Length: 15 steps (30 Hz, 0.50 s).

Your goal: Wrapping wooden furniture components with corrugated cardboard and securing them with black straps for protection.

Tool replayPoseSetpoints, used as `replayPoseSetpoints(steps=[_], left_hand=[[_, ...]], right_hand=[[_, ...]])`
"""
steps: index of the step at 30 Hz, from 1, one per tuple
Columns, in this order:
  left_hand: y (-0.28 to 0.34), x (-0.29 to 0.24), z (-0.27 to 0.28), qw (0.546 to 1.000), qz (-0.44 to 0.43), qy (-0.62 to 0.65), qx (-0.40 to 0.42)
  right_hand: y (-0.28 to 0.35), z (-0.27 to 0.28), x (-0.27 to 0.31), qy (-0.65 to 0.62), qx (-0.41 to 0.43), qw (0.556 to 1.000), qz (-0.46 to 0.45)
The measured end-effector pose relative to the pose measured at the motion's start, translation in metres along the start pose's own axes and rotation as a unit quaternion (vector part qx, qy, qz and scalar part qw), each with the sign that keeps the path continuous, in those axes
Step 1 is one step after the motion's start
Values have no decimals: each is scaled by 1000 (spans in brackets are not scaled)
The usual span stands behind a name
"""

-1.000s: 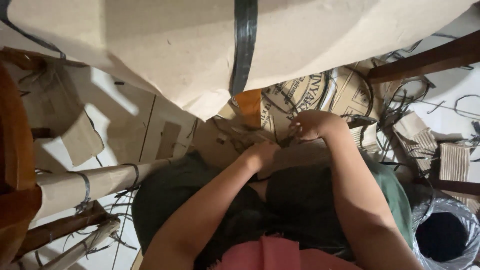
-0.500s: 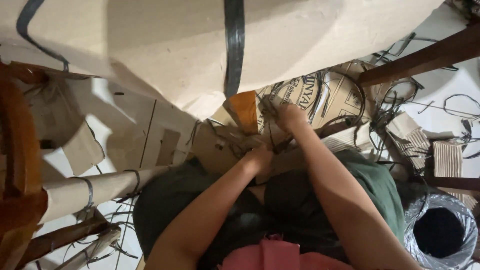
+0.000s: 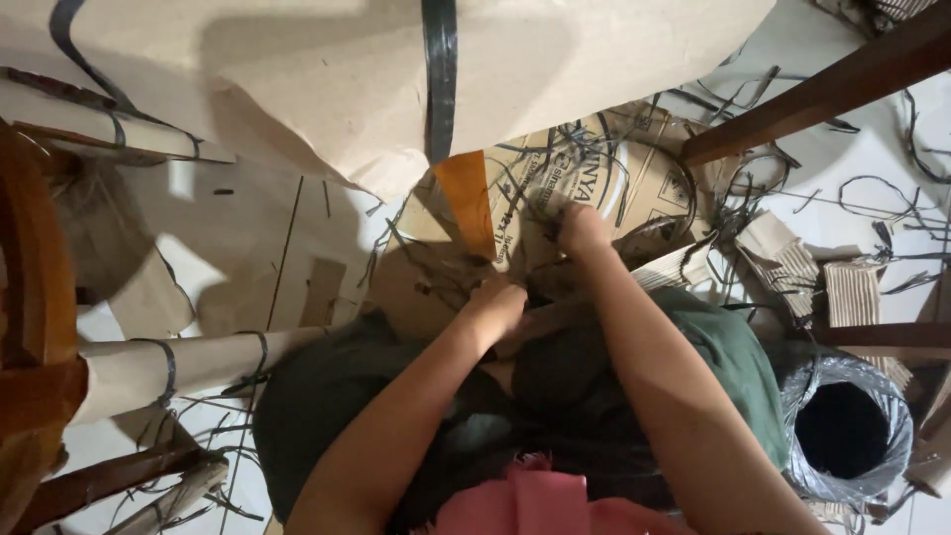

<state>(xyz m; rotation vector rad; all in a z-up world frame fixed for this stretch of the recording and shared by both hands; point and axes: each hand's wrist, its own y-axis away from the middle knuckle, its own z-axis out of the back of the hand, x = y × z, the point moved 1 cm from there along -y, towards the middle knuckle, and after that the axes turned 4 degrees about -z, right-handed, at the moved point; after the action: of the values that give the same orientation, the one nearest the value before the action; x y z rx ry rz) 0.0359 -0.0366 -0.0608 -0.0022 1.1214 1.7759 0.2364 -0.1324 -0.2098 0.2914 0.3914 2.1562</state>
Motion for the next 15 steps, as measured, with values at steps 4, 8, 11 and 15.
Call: replayPoseSetpoints(steps=[4,8,11,15], left_hand=[[52,-25,26,994,-71,-62,-49],[73,-20,28,970,-143,-33,-191],[82,-5,33,956,-173,6,-237],[78,12,33,926,-213,41,-310]], right_hand=[[0,2,16,-133,-5,991,-5],[54,81,16,-247,-89,965,1],[69,104,-14,-296,-132,946,16],[113,151,-24,-287,-164,944,7]])
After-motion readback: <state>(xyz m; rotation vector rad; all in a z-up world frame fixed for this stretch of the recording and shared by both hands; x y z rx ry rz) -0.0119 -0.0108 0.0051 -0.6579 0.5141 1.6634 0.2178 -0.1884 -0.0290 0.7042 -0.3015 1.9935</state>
